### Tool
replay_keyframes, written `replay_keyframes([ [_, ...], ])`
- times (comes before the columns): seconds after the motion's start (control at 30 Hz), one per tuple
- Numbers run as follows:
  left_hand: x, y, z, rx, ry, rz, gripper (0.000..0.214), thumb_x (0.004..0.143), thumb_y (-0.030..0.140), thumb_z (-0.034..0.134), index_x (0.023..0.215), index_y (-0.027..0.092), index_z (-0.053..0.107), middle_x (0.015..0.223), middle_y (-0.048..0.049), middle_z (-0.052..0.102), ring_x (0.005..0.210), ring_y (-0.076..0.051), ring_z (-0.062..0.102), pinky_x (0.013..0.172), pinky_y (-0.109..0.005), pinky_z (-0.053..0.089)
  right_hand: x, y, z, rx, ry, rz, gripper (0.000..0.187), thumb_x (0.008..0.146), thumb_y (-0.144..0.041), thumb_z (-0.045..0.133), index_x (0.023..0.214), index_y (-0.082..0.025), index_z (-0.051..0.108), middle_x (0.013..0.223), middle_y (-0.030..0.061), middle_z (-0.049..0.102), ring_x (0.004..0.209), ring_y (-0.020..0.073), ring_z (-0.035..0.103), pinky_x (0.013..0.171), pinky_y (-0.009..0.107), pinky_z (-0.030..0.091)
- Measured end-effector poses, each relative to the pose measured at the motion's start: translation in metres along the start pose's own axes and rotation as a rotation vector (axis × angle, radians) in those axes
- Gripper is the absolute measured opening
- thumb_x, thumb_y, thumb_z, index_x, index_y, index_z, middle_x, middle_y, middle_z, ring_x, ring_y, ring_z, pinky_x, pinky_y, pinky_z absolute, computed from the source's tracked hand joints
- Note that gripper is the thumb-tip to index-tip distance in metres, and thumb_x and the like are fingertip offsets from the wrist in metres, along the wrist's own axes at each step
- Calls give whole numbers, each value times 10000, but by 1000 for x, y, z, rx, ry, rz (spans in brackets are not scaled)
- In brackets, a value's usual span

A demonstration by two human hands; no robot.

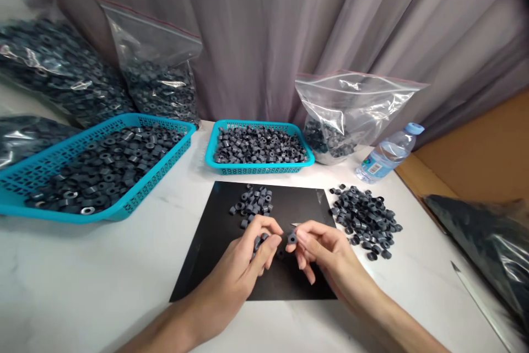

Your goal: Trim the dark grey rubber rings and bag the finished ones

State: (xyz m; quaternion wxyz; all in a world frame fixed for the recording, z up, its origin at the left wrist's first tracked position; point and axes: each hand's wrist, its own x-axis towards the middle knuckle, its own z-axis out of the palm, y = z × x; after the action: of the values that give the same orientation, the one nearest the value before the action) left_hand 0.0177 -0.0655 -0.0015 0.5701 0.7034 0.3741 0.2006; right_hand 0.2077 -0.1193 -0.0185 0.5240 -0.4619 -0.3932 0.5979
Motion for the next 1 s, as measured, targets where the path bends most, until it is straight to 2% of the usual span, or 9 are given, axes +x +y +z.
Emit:
replay_keyframes([
  [0.2, -4, 2, 11, 45, 19, -35, 348, 1006, 556, 347, 1134, 265, 491, 752, 41, 491, 691, -151, 448, 682, -290, 347, -7, 4, 13, 74, 64, 21, 345, 902, -496, 670, 843, -159, 630, 711, -24, 519, 555, 67, 442, 498, 185, 380],
  [0.4, -6, 5, 15, 61, 47, -37, 305, 1009, 535, 360, 1030, 260, 489, 747, 43, 485, 689, -148, 454, 674, -280, 343, -9, 8, 14, -72, 75, -37, 394, 914, -549, 623, 813, -168, 597, 682, -28, 524, 531, 75, 406, 483, 199, 381],
  [0.53, -8, 0, 15, 89, 44, -48, 302, 1006, 526, 377, 1008, 256, 512, 733, 34, 508, 683, -151, 462, 660, -274, 347, -12, 10, 15, -195, 100, -83, 392, 934, -552, 587, 827, -175, 589, 735, -14, 557, 543, 82, 439, 482, 208, 393],
  [0.6, -8, -2, 14, 83, 23, -57, 308, 1005, 530, 377, 998, 256, 517, 737, 32, 506, 691, -153, 466, 668, -276, 351, -13, 7, 12, -313, 109, -127, 365, 969, -520, 546, 838, -183, 598, 759, -4, 578, 571, 95, 479, 514, 221, 416],
  [0.67, -8, -1, 14, 72, 15, -62, 310, 1005, 536, 373, 1000, 260, 515, 738, 37, 490, 699, -153, 464, 684, -278, 353, -13, 1, 3, -523, 111, -218, 310, 1009, -454, 498, 889, -194, 618, 801, 14, 608, 648, 125, 542, 596, 250, 460],
  [0.73, -9, 2, 13, 68, 10, -65, 310, 1004, 542, 371, 1004, 264, 509, 730, 43, 469, 694, -150, 455, 686, -279, 348, -12, -7, -13, -828, 119, -374, 215, 1018, -374, 498, 1028, -209, 635, 926, 52, 645, 811, 180, 597, 728, 311, 493],
  [0.8, -10, 6, 13, 63, 11, -71, 299, 1002, 538, 385, 1001, 265, 508, 720, 49, 456, 683, -147, 448, 682, -280, 341, -9, -12, -32, -1183, 133, -509, 238, 994, -351, 548, 1181, -221, 619, 1121, 106, 628, 1034, 264, 570, 865, 408, 487],
  [0.9, -11, 12, 12, 43, 37, -76, 273, 1000, 517, 413, 993, 263, 513, 711, 52, 454, 680, -146, 448, 689, -282, 336, -4, -14, -56, -1416, 37, -525, 319, 975, -384, 588, 1258, -239, 586, 1190, 121, 600, 1068, 284, 549, 897, 458, 492],
  [1.0, -12, 14, 12, 30, 41, -72, 254, 1001, 504, 420, 1003, 268, 514, 707, 56, 457, 679, -144, 445, 694, -280, 341, 3, -5, -65, -1472, 14, -494, 206, 1019, -340, 509, 1160, -218, 597, 1096, 108, 625, 974, 258, 577, 857, 442, 492],
])
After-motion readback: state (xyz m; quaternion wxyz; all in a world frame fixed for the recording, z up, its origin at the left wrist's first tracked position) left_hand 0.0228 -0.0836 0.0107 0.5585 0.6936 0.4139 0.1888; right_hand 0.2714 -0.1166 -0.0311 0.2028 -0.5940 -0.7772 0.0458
